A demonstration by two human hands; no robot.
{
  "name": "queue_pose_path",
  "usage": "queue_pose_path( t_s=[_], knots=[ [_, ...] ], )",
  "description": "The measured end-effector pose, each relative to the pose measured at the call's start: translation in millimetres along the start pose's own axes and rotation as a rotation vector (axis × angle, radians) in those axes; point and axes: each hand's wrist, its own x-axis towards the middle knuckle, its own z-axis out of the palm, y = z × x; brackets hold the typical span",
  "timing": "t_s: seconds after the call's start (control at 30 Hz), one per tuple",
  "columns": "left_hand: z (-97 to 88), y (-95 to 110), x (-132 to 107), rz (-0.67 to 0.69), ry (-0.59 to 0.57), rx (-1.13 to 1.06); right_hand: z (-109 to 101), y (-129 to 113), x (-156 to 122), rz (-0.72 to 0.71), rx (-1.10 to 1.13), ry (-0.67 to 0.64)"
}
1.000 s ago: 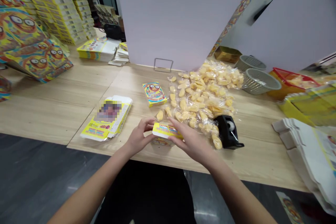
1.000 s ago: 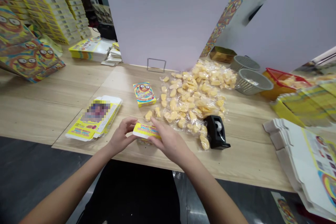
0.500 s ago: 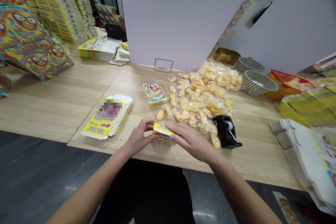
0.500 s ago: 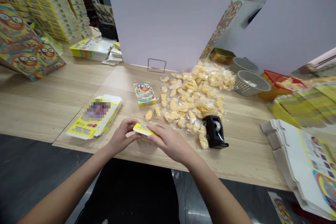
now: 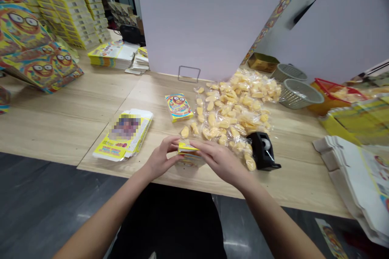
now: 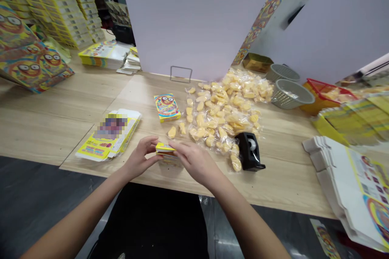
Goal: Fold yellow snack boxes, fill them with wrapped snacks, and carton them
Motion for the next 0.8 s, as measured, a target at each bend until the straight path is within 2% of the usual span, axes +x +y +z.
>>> queue_pose_path(
  t_s=[0.2, 0.3, 0.37, 0.5, 0.57, 0.67, 0.73, 0.8],
  knots=[
    [-9.5, 26, 12, 0.213, -0.14, 0.242, 7, 3, -11, -0.138, -0.039, 0.04],
    [-11.4, 28, 13, 0.271, -0.147, 0.262, 12, 9, -20, -0.139, -0.033, 0.086],
    [-9.7, 25, 10, 0.287, -0.099, 0.278, 18, 17, -28, -0.136, -0.015, 0.172],
    [-1.9, 16, 1, 0.332, -0.032, 0.313, 38, 36, -39, -0.231, -0.036, 0.412],
    [1.1, 15, -1, 0.345, -0.014, 0.317, 48, 39, -40, -0.249, -0.033, 0.483],
    [1.8, 21, 2, 0.274, -0.011, 0.304, 57, 37, -42, -0.217, 0.043, 0.491],
    [2.0, 29, 8, 0.2, -0.023, 0.315, 56, 40, -50, -0.146, 0.076, 0.495],
    [4.4, 38, 15, 0.155, -0.014, 0.345, 48, 54, -67, 0.046, 0.078, 0.644]
  ],
)
